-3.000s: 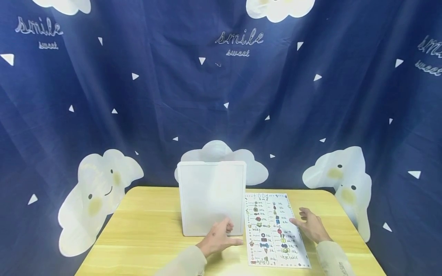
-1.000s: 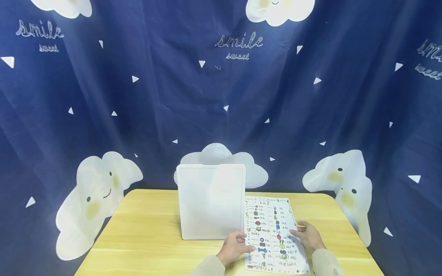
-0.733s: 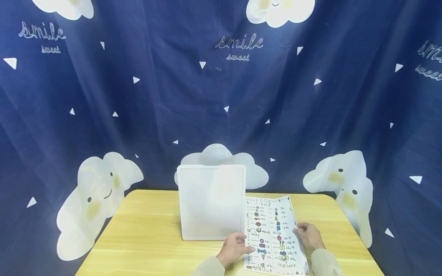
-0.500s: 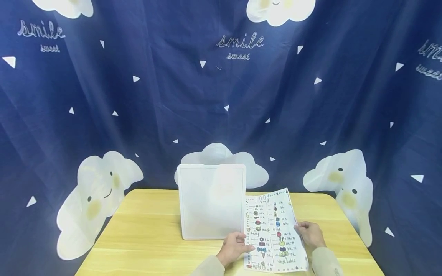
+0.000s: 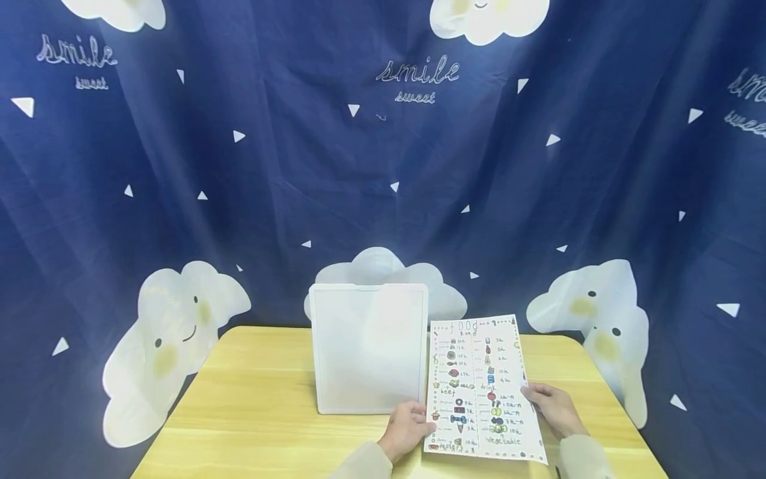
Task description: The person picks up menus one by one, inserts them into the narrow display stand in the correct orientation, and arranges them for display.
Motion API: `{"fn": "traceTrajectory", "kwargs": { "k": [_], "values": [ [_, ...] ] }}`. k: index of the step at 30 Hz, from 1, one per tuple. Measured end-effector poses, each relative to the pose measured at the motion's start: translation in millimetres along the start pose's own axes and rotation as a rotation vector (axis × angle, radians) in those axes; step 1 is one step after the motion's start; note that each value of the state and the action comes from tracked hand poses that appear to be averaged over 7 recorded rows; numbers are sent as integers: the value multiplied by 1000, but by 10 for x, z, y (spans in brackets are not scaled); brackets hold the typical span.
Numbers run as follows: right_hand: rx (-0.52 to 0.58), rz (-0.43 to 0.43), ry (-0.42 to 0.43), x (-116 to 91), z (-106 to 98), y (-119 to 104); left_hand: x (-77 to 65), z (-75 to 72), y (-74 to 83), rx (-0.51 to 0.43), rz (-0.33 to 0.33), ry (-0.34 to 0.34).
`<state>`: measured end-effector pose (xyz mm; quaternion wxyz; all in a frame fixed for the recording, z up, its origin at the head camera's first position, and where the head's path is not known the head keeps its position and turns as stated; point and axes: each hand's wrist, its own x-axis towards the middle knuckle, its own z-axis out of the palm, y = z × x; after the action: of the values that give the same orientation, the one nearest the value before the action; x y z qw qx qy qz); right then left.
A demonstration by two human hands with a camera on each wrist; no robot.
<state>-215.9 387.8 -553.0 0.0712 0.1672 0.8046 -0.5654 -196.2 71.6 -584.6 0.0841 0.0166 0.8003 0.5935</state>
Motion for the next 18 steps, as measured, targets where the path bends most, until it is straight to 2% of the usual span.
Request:
{"fn": "traceTrajectory", "kwargs": {
  "k": [7,14,18],
  "values": [
    [49,16,-7,-10,-43,7,30,-3,93,-13,9,19],
    [63,-24,-32,-28,-75,-21,70,-71,172,-72,65,61],
    [89,-36,-38,-28,-89,-62,81,-117,224,-100,73,72]
  ]
}}
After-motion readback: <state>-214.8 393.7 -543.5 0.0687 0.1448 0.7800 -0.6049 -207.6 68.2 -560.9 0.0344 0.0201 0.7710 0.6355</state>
